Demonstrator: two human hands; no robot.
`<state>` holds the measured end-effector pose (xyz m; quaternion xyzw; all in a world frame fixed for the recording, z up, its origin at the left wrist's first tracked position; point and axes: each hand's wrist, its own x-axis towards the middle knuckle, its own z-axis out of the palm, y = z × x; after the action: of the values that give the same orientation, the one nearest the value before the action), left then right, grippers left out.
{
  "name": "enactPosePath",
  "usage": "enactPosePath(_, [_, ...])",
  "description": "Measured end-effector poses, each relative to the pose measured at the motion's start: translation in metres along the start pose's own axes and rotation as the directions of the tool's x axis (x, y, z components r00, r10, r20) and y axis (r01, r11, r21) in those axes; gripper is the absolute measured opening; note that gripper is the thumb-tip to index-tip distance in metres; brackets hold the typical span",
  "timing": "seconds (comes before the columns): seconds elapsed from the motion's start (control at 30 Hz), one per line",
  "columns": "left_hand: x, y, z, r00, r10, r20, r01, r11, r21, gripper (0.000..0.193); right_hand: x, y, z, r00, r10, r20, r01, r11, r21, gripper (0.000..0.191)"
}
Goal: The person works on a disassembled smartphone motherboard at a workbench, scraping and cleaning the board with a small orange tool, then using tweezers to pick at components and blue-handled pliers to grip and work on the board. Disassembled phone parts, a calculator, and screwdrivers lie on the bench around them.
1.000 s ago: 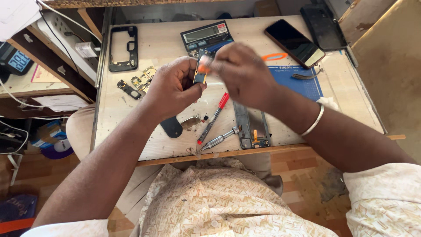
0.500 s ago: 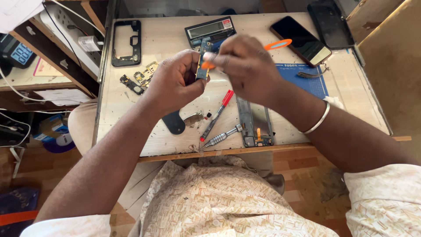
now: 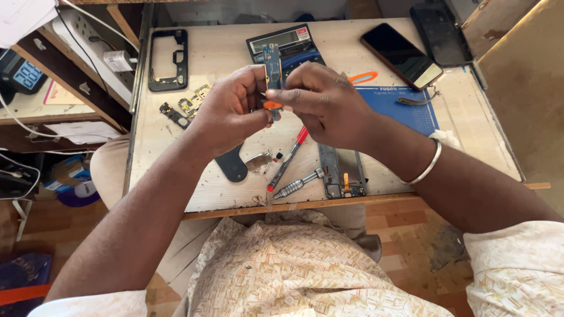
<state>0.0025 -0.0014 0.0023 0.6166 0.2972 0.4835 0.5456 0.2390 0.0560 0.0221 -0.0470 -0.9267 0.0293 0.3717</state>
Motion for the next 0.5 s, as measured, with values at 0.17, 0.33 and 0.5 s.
enactPosePath(0.17, [0.0009, -0.0013, -0.0002, 0.999, -0.022, -0.030, 0.022, 1.000, 0.003, 0.048, 0.0003, 0.0007, -0.0022, 0.991, 0.117, -0.067, -0.117, 0.993, -0.004, 0.048])
enactPosePath(0.33, [0.0004, -0.0018, -0.0017, 0.999, -0.024, -0.032, 0.025, 0.999, 0.020, 0.046, 0.0002, -0.0001, -0.0026, 0.998, 0.060, -0.006, -0.060, 0.998, -0.013, 0.036])
enactPosePath(0.5, [0.0013, -0.0014, -0.0023, 0.997, -0.036, -0.064, 0.036, 0.999, -0.006, 0.044, 0.0019, -0.0014, -0.0026, 0.978, 0.205, -0.040, -0.204, 0.979, 0.030, 0.022])
